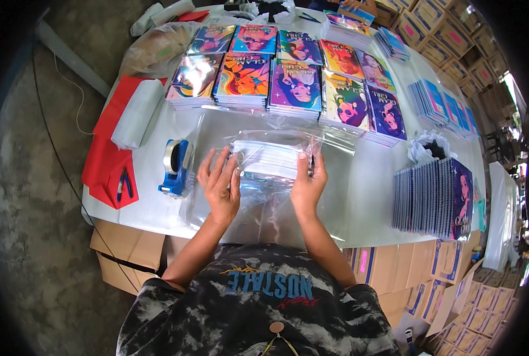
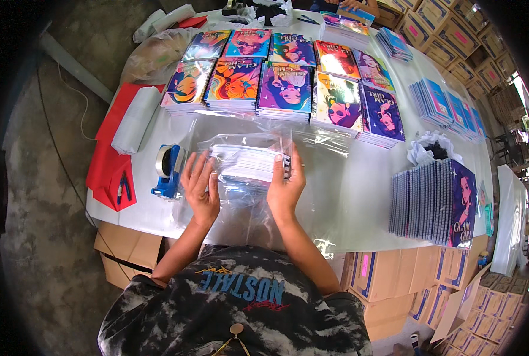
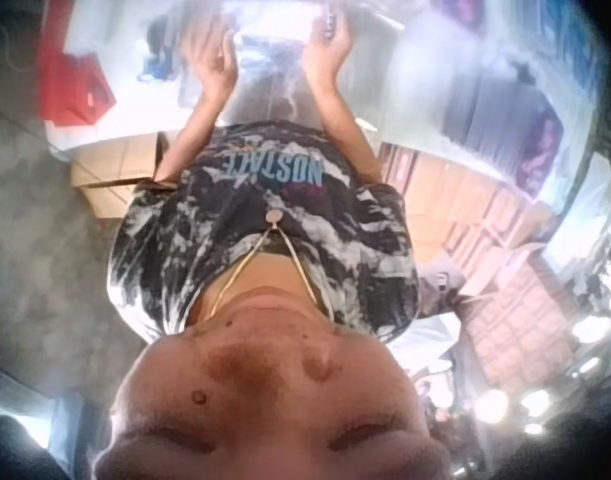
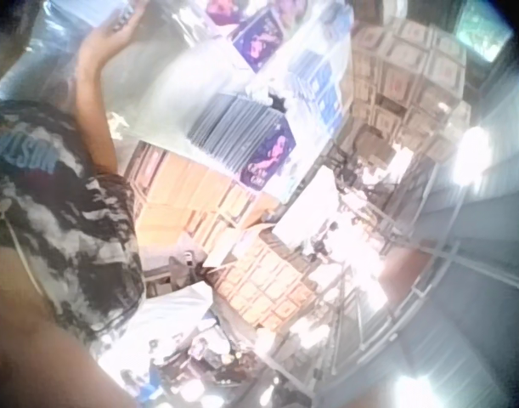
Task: The person repeatedly picks up stacks of notebooks, places them into clear plastic bags, and seals the bags using a tape dispenser. The person stacks the packaged notebooks on the table.
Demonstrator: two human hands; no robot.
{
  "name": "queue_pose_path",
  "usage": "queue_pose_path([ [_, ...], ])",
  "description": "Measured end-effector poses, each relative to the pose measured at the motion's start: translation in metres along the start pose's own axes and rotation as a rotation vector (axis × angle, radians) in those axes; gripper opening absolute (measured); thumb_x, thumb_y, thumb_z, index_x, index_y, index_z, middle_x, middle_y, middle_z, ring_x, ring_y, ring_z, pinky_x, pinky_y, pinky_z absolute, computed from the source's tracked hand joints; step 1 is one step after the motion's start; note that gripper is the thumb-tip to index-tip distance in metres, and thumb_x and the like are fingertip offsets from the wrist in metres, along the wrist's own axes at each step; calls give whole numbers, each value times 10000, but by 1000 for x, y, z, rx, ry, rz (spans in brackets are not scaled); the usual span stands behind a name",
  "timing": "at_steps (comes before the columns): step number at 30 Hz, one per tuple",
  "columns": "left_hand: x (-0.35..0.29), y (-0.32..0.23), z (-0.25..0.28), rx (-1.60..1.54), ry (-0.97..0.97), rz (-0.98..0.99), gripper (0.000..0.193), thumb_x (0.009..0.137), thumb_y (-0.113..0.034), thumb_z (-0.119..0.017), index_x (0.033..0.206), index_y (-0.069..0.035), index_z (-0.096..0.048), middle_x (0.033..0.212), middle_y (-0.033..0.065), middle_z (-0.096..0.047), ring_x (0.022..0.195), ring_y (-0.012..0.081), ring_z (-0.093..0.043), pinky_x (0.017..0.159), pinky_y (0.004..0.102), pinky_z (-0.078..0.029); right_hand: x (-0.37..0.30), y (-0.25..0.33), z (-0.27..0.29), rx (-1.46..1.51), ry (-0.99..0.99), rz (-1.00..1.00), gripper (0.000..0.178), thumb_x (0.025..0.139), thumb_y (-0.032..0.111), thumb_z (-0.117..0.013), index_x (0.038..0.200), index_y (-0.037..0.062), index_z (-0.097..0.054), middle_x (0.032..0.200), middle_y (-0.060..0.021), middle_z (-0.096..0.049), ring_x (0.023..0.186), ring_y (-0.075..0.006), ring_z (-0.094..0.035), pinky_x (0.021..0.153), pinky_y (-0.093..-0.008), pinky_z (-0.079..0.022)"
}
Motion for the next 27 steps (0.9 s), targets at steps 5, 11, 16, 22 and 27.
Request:
queue_pose_path([
  [5,3,-28,-5,246,131,-177,394,804,-180,-642,1190,-119,-593,1311,57,-515,1279,304,-361,1041,418,-177,1,-4,0,-79,33,-44,409,922,183,-542,1274,-16,-483,1021,-139,-600,908,-170,-569,789,-291,-448],
  [11,5,0,6,-15,-56,-6,451,833,-242,-597,1241,-65,-528,1364,138,-428,1277,324,-345,1037,432,-177,1,2,1,-90,27,-22,402,926,195,-537,1256,-30,-493,1005,-149,-610,903,-175,-568,789,-296,-446],
  [16,4,-24,-9,248,117,-173,374,841,-190,-580,1211,-132,-584,1266,2,-555,1286,274,-360,1068,448,-101,2,-3,2,-155,-3,-26,389,916,168,-542,1252,-23,-500,996,-167,-614,892,-215,-577,799,-308,-448],
  [22,18,-54,-32,104,373,-203,565,894,-431,-462,1295,-34,-470,1329,104,-484,1270,320,-391,1084,488,-104,-13,55,-7,-804,-7,406,493,860,189,-588,1301,13,-456,1198,-173,-526,1114,-252,-487,1006,-420,-281],
  [27,31,-56,-26,-371,414,-97,942,822,-622,-455,1382,96,-213,1342,290,-389,1247,416,-383,1059,487,-224,-48,51,-45,-805,362,585,493,844,233,-581,1300,80,-474,1293,-109,-481,1248,-237,-398,1053,-453,-200],
])
Point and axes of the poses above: each hand's wrist, its own x-axis towards the middle knuckle, its own z-axis out of the back of the hand, y = z × x, the point moved 9 cm from there along x, towards the middle knuckle
